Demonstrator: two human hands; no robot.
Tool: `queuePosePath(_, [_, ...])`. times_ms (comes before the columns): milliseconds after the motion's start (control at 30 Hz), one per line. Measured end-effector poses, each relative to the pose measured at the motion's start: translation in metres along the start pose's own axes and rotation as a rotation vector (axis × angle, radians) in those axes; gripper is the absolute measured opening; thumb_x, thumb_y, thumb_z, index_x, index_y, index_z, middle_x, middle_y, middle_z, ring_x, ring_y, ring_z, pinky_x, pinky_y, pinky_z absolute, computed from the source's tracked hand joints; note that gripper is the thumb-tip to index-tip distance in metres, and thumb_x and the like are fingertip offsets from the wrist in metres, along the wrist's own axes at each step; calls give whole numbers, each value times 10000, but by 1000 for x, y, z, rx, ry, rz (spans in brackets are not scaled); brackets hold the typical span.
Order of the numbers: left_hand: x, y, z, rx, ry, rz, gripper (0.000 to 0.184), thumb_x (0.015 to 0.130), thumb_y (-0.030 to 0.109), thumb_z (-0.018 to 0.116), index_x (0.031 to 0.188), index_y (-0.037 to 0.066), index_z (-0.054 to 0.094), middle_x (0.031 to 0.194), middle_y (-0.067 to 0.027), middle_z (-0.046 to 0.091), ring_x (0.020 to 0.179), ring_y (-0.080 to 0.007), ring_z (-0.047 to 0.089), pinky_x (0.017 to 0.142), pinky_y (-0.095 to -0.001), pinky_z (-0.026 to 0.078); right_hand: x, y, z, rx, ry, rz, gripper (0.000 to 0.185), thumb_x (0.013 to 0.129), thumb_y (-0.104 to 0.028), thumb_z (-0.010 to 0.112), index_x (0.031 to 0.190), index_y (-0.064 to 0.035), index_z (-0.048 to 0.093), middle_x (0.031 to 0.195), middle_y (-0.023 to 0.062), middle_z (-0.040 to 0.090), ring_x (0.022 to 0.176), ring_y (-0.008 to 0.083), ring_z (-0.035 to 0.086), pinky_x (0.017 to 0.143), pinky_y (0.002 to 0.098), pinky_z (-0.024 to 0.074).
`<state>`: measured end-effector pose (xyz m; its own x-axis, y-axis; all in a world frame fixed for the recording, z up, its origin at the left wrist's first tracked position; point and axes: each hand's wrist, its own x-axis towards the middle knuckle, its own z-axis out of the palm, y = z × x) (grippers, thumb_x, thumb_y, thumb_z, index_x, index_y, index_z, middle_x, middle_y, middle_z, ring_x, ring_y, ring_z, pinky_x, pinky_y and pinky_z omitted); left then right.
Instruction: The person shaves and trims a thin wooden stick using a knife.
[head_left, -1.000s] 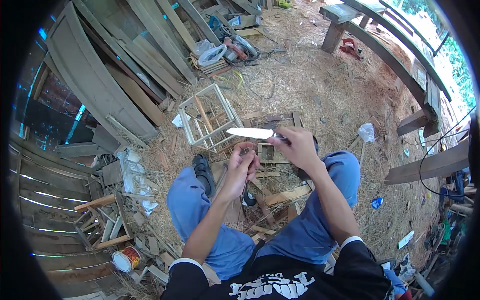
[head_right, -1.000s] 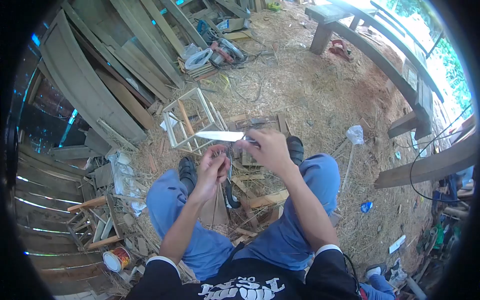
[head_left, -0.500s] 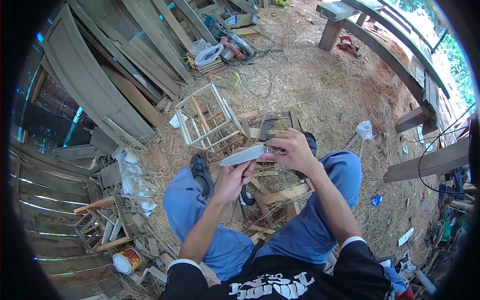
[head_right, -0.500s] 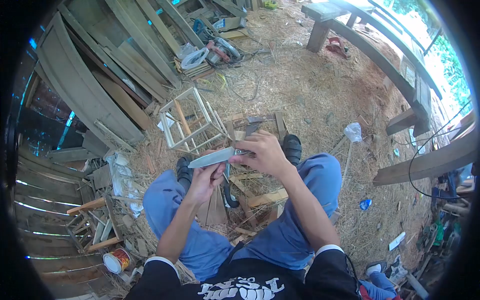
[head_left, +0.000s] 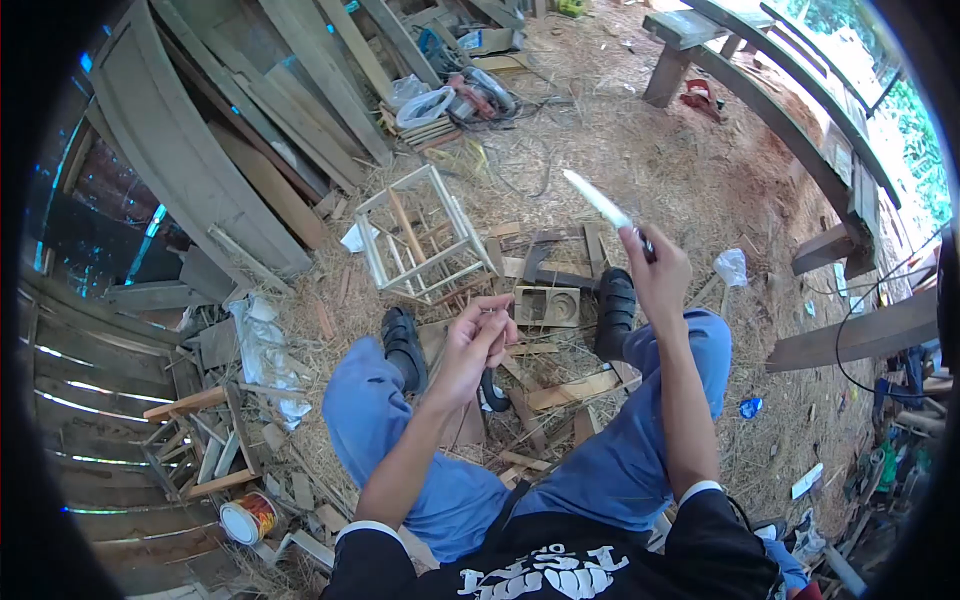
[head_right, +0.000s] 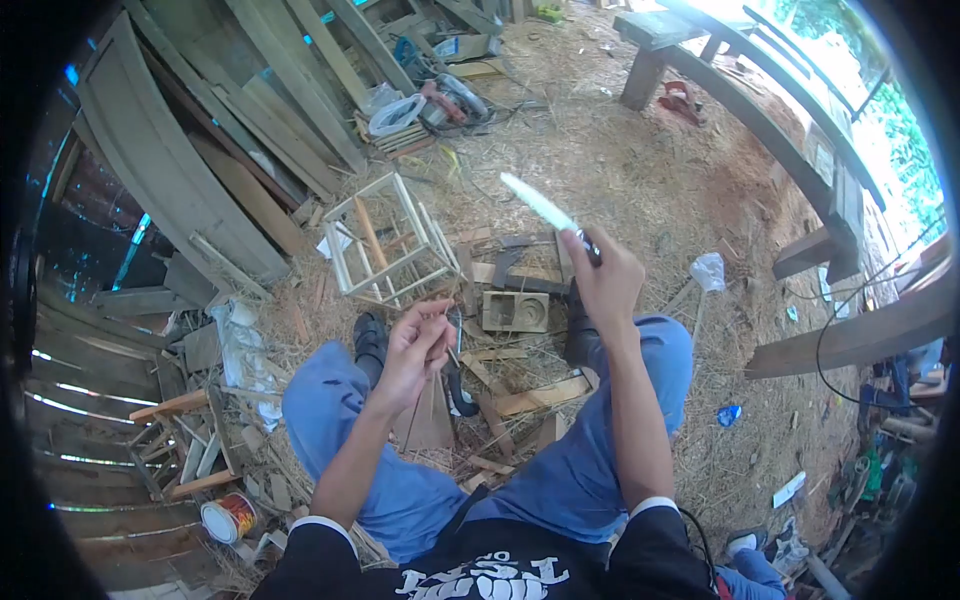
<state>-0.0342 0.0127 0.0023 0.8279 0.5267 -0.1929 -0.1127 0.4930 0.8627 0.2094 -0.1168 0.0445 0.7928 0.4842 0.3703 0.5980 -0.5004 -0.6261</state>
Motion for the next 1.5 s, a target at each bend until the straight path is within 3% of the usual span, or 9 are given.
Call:
queuePosePath(233, [6, 6, 8, -52, 59, 10, 320, 1030, 150, 538, 1340, 71, 556, 862, -47, 620, 558, -10, 339, 468, -179, 281, -19, -15, 20, 191, -269, -323, 310, 856, -353, 737, 974, -67, 738, 700, 136, 651, 611, 255, 637, 582, 374, 482])
queuePosePath(367, [14, -3, 5, 14, 83, -23, 340, 1029, 132, 536, 1358, 51, 564, 877, -47, 633, 566, -14, 360, 478, -188, 294, -26, -31, 27, 404, -533, -374, 274, 847, -316, 752, 977, -74, 741, 724, 136, 661, 618, 272, 633, 604, 388, 486])
queuePosePath(900, [1, -3, 5, -95, -77, -112, 364, 1039, 138, 524, 1396, 72, 537, 830, -5, 559, 586, -21, 333, 473, -188, 246, -25, -18, 22, 336, -464, -685, 356, 765, -383, 795, 982, -103, 759, 794, 71, 664, 768, 262, 614, 741, 389, 450])
queuePosePath(1000, [-6, -2, 4, -43, -118, -86, 341, 1035, 138, 536, 1370, 90, 568, 830, -14, 577, 568, -18, 333, 465, -186, 257, -19, -5, 20, 288, -301, -631, 320, 796, -362, 786, 976, -99, 755, 799, 76, 674, 751, 248, 626, 700, 391, 458])
queuePosePath(1067, [-12, -4, 7, -5, -156, -65, 325, 1033, 134, 536, 1353, 106, 587, 826, -25, 595, 548, -14, 332, 459, -181, 268, -6, 13, 21, 361, -130, -213, 282, 871, -337, 737, 975, -74, 739, 747, 93, 655, 679, 203, 613, 623, 367, 450])
queuePosePath(1167, [-15, -11, 18, -31, -164, -79, 327, 1027, 139, 549, 1351, 120, 584, 863, -52, 642, 521, -10, 330, 452, -175, 282, 16, 12, -5, 213, -24, 87, 277, 931, -314, 681, 975, -43, 719, 698, 111, 627, 613, 169, 575, 567, 335, 432])
queuePosePath(1267, [-4, -16, 4, 5, -42, -12, 347, 1022, 152, 562, 1368, 121, 562, 857, -45, 634, 522, -8, 327, 453, -174, 284, 2, 23, 6, 195, -51, -6, 300, 945, -325, 667, 983, -30, 708, 658, 113, 591, 585, 157, 538, 569, 313, 424])
queuePosePath(1400, [1, -5, -4, -41, 63, -4, 304, 1020, 147, 567, 1320, 101, 566, 851, -46, 624, 532, -4, 330, 461, -166, 287, -22, -1, 13, 339, -243, -249, 257, 937, -251, 657, 1012, -7, 686, 800, 159, 652, 702, 265, 631, 623, 367, 472])
queuePosePath(1500, [4, -3, 1, -69, 78, 29, 272, 1017, 121, 557, 1285, 84, 575, 855, -51, 624, 544, -8, 340, 454, -171, 282, -25, -13, 23, 326, -414, -386, 235, 925, -211, 646, 1056, -17, 662, 927, 168, 661, 863, 336, 622, 770, 412, 471])
